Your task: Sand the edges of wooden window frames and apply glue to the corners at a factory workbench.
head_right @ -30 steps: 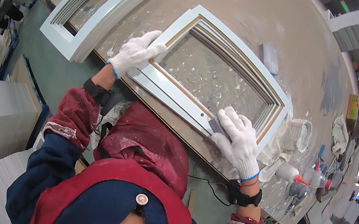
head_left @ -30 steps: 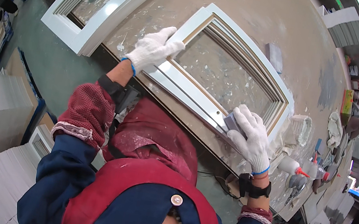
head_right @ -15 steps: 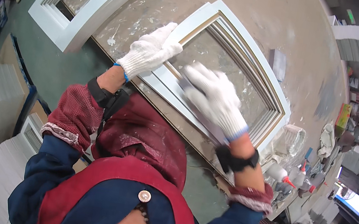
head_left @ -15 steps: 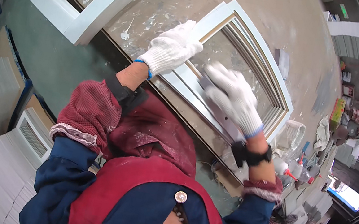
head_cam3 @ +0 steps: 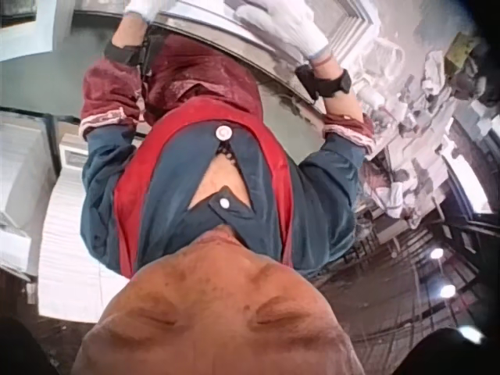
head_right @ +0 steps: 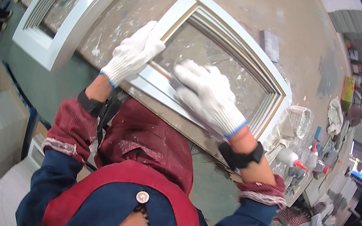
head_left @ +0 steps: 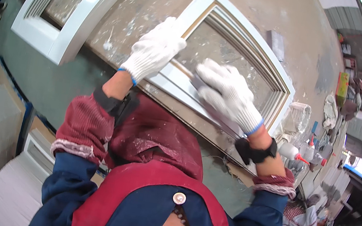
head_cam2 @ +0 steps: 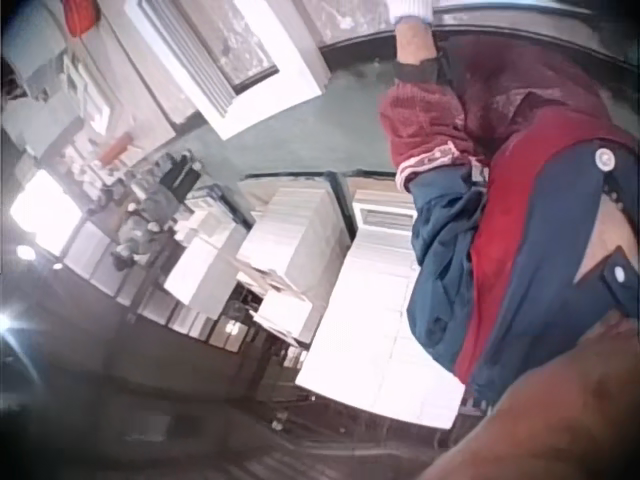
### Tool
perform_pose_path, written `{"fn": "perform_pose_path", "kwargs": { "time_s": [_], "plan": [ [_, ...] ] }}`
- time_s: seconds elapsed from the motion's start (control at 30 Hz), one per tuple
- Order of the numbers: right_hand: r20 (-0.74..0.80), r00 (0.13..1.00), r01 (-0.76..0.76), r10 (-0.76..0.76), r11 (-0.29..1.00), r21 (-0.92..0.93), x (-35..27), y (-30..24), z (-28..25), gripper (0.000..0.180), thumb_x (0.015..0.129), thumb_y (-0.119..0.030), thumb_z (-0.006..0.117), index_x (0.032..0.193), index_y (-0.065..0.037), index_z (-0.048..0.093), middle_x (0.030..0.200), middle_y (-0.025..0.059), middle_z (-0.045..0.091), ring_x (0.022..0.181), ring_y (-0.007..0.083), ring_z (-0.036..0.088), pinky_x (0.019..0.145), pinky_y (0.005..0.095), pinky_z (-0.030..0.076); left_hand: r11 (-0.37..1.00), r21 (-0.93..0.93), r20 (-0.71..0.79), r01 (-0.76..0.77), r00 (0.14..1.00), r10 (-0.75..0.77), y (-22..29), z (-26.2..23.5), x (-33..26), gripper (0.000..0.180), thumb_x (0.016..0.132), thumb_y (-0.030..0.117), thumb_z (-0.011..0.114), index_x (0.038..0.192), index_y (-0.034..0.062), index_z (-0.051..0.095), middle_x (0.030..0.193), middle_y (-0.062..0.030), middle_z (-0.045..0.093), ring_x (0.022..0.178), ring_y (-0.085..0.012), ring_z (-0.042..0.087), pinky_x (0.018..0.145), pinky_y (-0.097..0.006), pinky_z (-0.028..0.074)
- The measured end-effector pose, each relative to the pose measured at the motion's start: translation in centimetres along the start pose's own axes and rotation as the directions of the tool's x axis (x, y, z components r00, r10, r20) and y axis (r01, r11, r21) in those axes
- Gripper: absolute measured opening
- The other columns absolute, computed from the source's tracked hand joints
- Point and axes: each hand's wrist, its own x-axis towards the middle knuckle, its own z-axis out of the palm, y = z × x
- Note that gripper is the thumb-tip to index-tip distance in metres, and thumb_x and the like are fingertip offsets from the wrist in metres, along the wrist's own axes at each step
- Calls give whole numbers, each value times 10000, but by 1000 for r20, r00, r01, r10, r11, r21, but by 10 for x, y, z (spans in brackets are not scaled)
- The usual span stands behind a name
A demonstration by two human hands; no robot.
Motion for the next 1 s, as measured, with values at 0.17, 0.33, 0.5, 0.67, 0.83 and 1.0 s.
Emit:
{"fn": "perform_pose_path", "kwargs": {
  "time_s": [0.17, 0.33, 0.5, 0.67, 0.83, 1.0],
  "plan": [
    [3, 998, -64, 64, 998, -15, -55, 23, -9, 377, 832, -232, 626, 1199, -149, 613, 1168, 93, 619, 965, 374, 593, 851, 454, 493, 992, -38, -67, 120, 990, -122, -9, 18, -4, 669, 933, 420, 570, 1471, 63, 396, 1427, -212, 501, 1284, -368, 521, 1074, -410, 406],
    [-240, 971, 33, -18, 998, 60, 35, -3, 35, 328, 854, -214, 603, 1164, -107, 615, 1124, 97, 615, 974, 369, 575, 882, 449, 476, 973, -86, -53, 214, 974, -219, -8, 17, 3, 685, 937, 436, 568, 1485, 70, 381, 1409, -231, 514, 1268, -380, 533, 1060, -425, 416],
    [16, 998, -52, 53, 997, -61, -28, 12, 2, 403, 848, -252, 619, 1233, -141, 570, 1200, 73, 581, 976, 358, 576, 845, 450, 487, 984, -102, -79, 148, 985, -156, 0, 9, -1, 645, 931, 361, 589, 1458, 45, 396, 1320, -225, 574, 1161, -387, 595, 986, -426, 468],
    [77, 973, -187, 219, 937, -297, -142, 31, -42, 435, 798, -256, 676, 1211, -153, 585, 1171, 47, 598, 963, 319, 582, 810, 443, 488, 997, -26, -190, 72, 979, -76, -13, 19, 2, 597, 930, 384, 584, 1410, 59, 437, 1288, -225, 599, 1163, -391, 600, 970, -442, 476],
    [-235, 949, -306, 211, 792, -528, -164, 62, -71, 477, 741, -297, 749, 1188, -227, 597, 1203, 5, 568, 1034, 282, 569, 818, 440, 495, 959, 131, 128, 250, 955, -266, 29, -12, 11, 651, 871, 341, 610, 1416, 63, 387, 1273, -237, 599, 1132, -404, 611, 935, -474, 488],
    [-261, 964, -227, 56, 684, -693, -132, 114, -73, 570, 692, -288, 783, 1220, -184, 592, 1289, 64, 528, 1149, 285, 510, 866, 445, 477, 988, 88, 40, 125, 991, -129, 20, -2, 11, 722, 800, 261, 653, 1424, 57, 351, 1175, -260, 614, 1069, -431, 616, 921, -483, 490]
  ]
}}
